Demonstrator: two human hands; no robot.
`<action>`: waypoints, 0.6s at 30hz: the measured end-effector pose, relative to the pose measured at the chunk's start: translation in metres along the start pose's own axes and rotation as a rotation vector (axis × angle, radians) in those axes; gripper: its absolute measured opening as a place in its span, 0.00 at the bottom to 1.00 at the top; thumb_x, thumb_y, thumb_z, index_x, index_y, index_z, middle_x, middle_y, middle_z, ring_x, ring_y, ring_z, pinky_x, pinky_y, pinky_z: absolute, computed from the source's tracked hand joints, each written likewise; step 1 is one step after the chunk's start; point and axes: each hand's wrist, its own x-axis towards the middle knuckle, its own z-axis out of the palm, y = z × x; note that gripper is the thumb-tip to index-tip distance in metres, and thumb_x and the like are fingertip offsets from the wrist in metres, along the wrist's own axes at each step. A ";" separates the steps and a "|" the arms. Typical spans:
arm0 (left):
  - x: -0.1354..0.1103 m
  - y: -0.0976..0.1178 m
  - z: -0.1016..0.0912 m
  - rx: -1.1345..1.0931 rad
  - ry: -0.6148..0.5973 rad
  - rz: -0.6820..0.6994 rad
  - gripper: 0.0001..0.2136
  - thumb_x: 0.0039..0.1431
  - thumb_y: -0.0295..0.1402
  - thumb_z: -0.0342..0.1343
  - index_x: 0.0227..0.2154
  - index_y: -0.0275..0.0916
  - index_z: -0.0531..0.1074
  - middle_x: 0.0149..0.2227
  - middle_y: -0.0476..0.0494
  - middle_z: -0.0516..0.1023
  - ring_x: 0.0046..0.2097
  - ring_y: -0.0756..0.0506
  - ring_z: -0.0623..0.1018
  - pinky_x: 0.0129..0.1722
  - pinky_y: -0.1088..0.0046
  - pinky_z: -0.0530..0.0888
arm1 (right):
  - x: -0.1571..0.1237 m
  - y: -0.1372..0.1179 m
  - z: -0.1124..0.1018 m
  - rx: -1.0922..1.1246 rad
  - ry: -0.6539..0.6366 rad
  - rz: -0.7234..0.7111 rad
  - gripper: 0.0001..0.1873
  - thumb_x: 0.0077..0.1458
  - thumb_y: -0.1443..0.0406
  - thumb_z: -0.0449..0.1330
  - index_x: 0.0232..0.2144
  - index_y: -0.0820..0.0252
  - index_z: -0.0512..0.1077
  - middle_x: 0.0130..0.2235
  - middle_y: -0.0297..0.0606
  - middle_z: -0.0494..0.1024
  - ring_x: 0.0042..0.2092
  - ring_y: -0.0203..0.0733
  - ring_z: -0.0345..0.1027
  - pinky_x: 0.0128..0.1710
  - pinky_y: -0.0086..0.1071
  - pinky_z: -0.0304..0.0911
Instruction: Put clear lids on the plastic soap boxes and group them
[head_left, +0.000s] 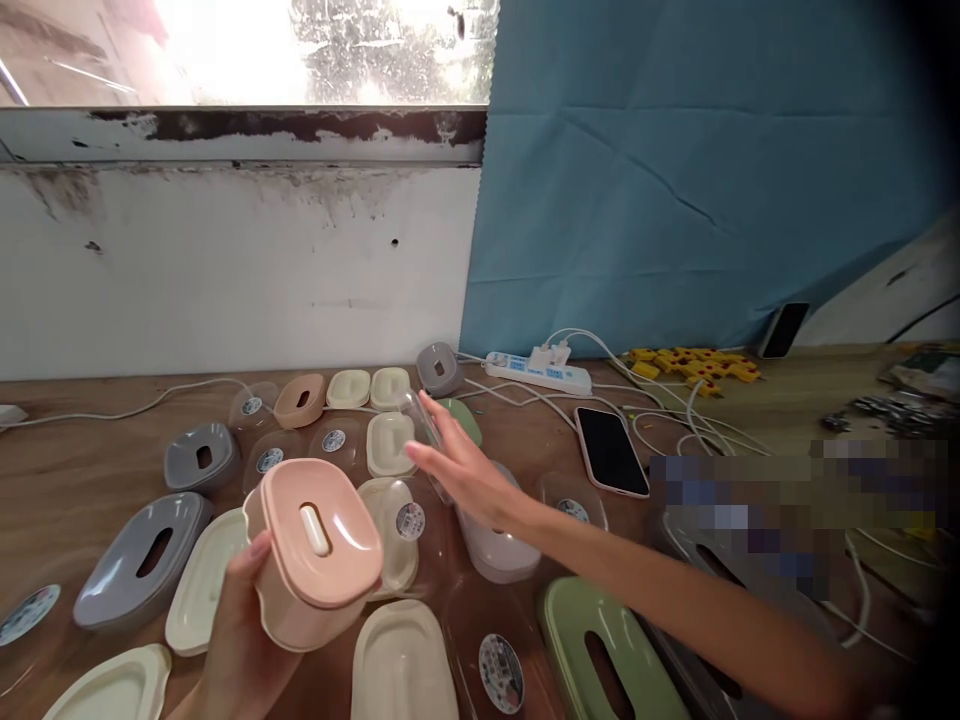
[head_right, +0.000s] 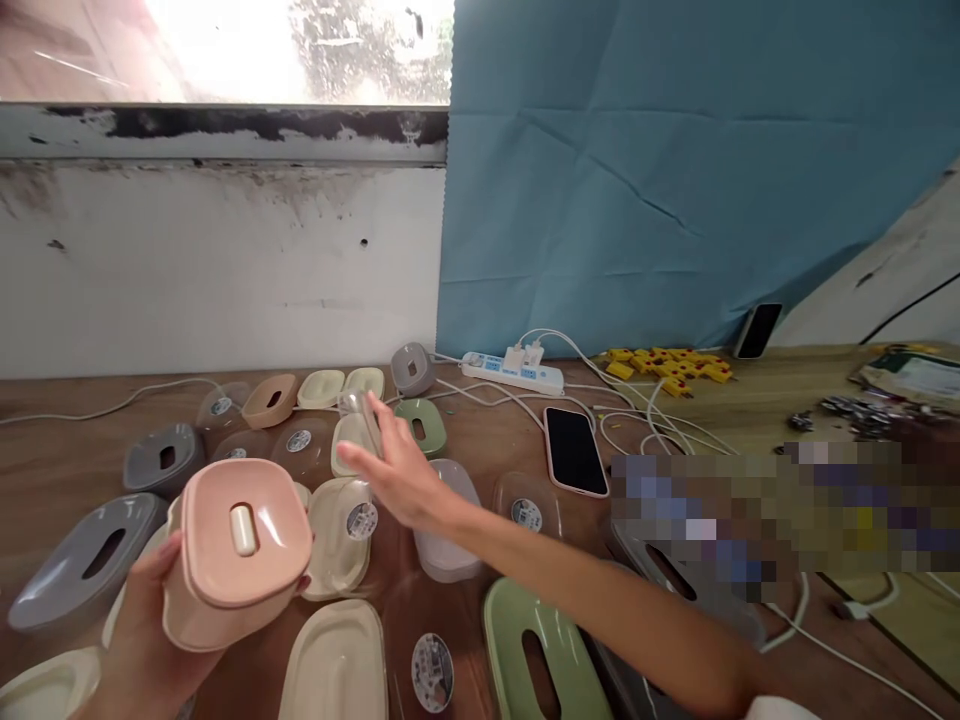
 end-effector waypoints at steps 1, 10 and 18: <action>0.000 0.005 -0.003 -0.040 -0.034 -0.013 0.34 0.46 0.45 0.57 0.59 0.49 0.56 0.44 0.44 0.78 0.45 0.33 0.76 0.45 0.51 0.73 | 0.016 0.005 0.002 -0.150 0.020 0.057 0.37 0.60 0.48 0.43 0.64 0.53 0.35 0.65 0.46 0.47 0.65 0.48 0.39 0.59 0.45 0.46; 0.002 0.013 -0.006 -0.185 -0.282 -0.064 0.31 0.51 0.45 0.49 0.59 0.47 0.55 0.52 0.41 0.72 0.54 0.31 0.69 0.54 0.44 0.63 | 0.095 0.031 0.054 -0.639 0.013 0.252 0.39 0.56 0.54 0.52 0.62 0.71 0.45 0.62 0.69 0.47 0.61 0.71 0.45 0.50 0.60 0.50; 0.023 0.002 -0.003 -0.055 -0.139 -0.014 0.30 0.52 0.36 0.57 0.58 0.44 0.57 0.44 0.44 0.77 0.47 0.40 0.76 0.50 0.61 0.69 | 0.051 0.005 0.037 -0.608 0.037 -0.053 0.25 0.63 0.53 0.43 0.53 0.63 0.62 0.53 0.50 0.66 0.56 0.50 0.57 0.54 0.42 0.52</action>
